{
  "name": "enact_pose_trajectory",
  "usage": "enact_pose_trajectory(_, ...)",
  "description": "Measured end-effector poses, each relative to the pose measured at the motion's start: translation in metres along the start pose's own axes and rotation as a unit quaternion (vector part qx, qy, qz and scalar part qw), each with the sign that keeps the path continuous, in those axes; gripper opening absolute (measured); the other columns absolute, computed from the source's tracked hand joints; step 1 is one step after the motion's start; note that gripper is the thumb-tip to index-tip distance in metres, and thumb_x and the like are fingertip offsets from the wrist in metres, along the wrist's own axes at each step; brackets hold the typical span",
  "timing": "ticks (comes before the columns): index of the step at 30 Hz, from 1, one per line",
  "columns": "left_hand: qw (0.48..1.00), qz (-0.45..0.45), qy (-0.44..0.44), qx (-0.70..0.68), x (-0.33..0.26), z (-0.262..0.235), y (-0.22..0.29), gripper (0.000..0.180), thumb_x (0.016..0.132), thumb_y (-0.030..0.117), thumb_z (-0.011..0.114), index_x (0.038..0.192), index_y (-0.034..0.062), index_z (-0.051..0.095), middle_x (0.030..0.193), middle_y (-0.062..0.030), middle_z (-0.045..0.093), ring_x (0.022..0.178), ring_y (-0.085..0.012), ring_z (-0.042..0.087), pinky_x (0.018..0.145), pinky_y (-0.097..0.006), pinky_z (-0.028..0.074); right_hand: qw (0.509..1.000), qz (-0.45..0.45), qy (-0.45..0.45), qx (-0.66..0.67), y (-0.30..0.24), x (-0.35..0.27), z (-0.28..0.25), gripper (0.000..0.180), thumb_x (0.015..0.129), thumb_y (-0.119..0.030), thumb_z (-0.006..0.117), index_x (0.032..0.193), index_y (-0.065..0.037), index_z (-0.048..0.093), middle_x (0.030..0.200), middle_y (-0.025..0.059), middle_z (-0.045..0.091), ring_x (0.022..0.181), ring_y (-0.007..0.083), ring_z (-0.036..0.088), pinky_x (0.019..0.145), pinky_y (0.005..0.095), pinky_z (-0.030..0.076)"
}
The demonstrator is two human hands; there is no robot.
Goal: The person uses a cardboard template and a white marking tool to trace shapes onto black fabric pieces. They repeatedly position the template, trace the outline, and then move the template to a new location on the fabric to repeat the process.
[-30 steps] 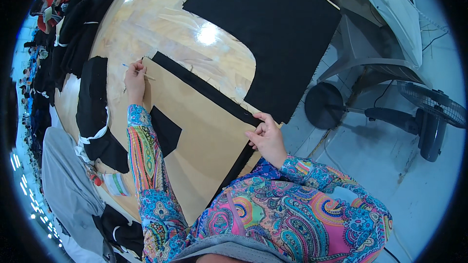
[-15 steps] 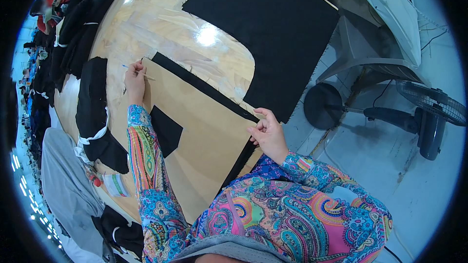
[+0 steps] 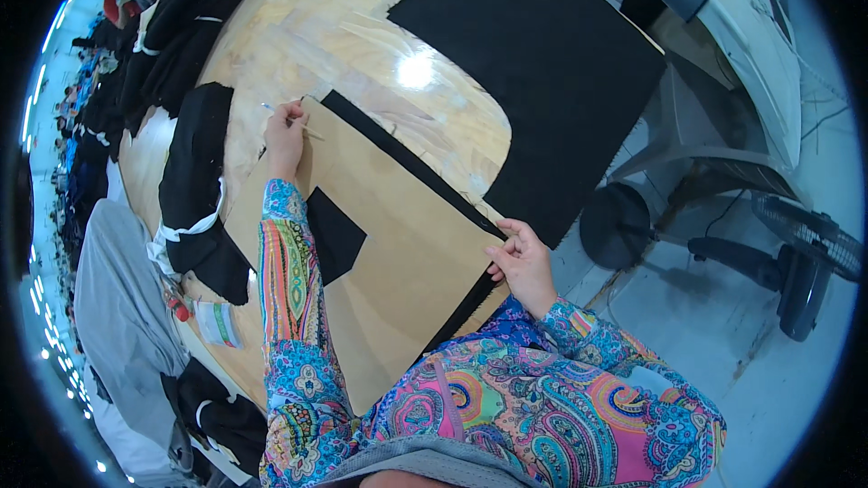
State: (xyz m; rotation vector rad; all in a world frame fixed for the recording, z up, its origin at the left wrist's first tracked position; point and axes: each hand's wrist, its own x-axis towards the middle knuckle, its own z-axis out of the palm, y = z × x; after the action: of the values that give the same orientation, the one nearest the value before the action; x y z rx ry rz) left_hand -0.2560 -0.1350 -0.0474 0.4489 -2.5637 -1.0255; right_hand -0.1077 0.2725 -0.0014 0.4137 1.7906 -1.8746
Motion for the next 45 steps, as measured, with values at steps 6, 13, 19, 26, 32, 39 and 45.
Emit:
enact_pose_trajectory(6,1.000,-0.018,0.001,-0.009,0.001,0.001,-0.001,0.014,0.079,0.011,0.065,0.092,0.0074,0.062,0.087,-0.0141,0.058,0.081,-0.0273,0.058,0.076,-0.036,0.047,1.000,0.002,-0.004,-0.007,-0.002,-0.001,0.001,0.030,0.084,-0.004,0.063,0.113,0.000,0.054,0.070,0.0024,0.055,0.057,0.0083,0.057,0.049,0.0206,0.049)
enact_pose_trajectory(13,1.000,-0.031,-0.001,-0.001,0.000,0.001,0.006,0.014,0.078,0.012,0.066,0.091,0.0082,0.063,0.087,-0.0135,0.058,0.082,-0.0272,0.058,0.077,-0.036,0.047,1.000,-0.006,-0.004,-0.010,0.004,0.002,-0.002,0.028,0.085,-0.006,0.063,0.111,0.000,0.055,0.071,0.0015,0.056,0.056,0.0077,0.056,0.049,0.0202,0.048)
enact_pose_trajectory(19,1.000,-0.029,0.003,-0.003,-0.001,0.002,0.008,0.014,0.077,0.012,0.067,0.090,0.0085,0.062,0.088,-0.0127,0.059,0.085,-0.0264,0.058,0.077,-0.036,0.047,0.915,-0.161,0.000,-0.369,-0.019,-0.004,-0.006,0.039,0.074,-0.005,0.069,0.111,-0.004,0.056,0.081,0.0068,0.056,0.069,0.0150,0.057,0.061,0.0294,0.049)
enact_pose_trajectory(26,0.999,-0.018,0.021,0.017,-0.004,-0.001,0.008,0.011,0.076,0.014,0.066,0.086,0.0110,0.062,0.083,-0.0117,0.060,0.085,-0.0279,0.058,0.077,-0.038,0.047,0.558,-0.519,-0.223,-0.608,-0.083,0.026,0.027,0.039,0.071,-0.005,0.059,0.109,0.000,0.056,0.124,0.0126,0.046,0.119,0.0329,0.041,0.098,0.0398,0.038)
enact_pose_trajectory(32,0.999,0.000,0.028,0.024,0.001,0.006,0.009,0.006,0.077,0.016,0.065,0.082,0.0127,0.062,0.076,-0.0075,0.062,0.085,-0.0272,0.057,0.075,-0.040,0.047,0.451,-0.530,-0.318,-0.643,-0.105,0.066,0.095,0.036,0.073,-0.007,0.056,0.107,0.005,0.056,0.128,0.0175,0.043,0.122,0.0338,0.041,0.097,0.0359,0.041)
enact_pose_trajectory(39,0.999,0.001,0.037,0.036,-0.002,0.007,0.015,0.004,0.077,0.015,0.063,0.080,0.0122,0.062,0.074,-0.0054,0.062,0.086,-0.0272,0.057,0.076,-0.040,0.046,0.417,-0.453,-0.274,-0.739,-0.087,0.089,0.150,0.066,0.068,-0.007,0.067,0.128,0.004,0.041,0.136,0.0152,0.037,0.115,0.0343,0.047,0.078,0.0334,0.054)
enact_pose_trajectory(45,0.989,0.043,0.136,0.031,-0.013,-0.005,0.020,0.015,0.082,0.019,0.060,0.094,0.0107,0.064,0.077,-0.0100,0.063,0.083,-0.0268,0.059,0.076,-0.039,0.046,0.440,-0.443,-0.259,-0.737,-0.078,0.088,0.165,0.055,0.078,-0.008,0.056,0.131,0.000,0.042,0.140,0.0120,0.036,0.110,0.0336,0.050,0.069,0.0373,0.056)
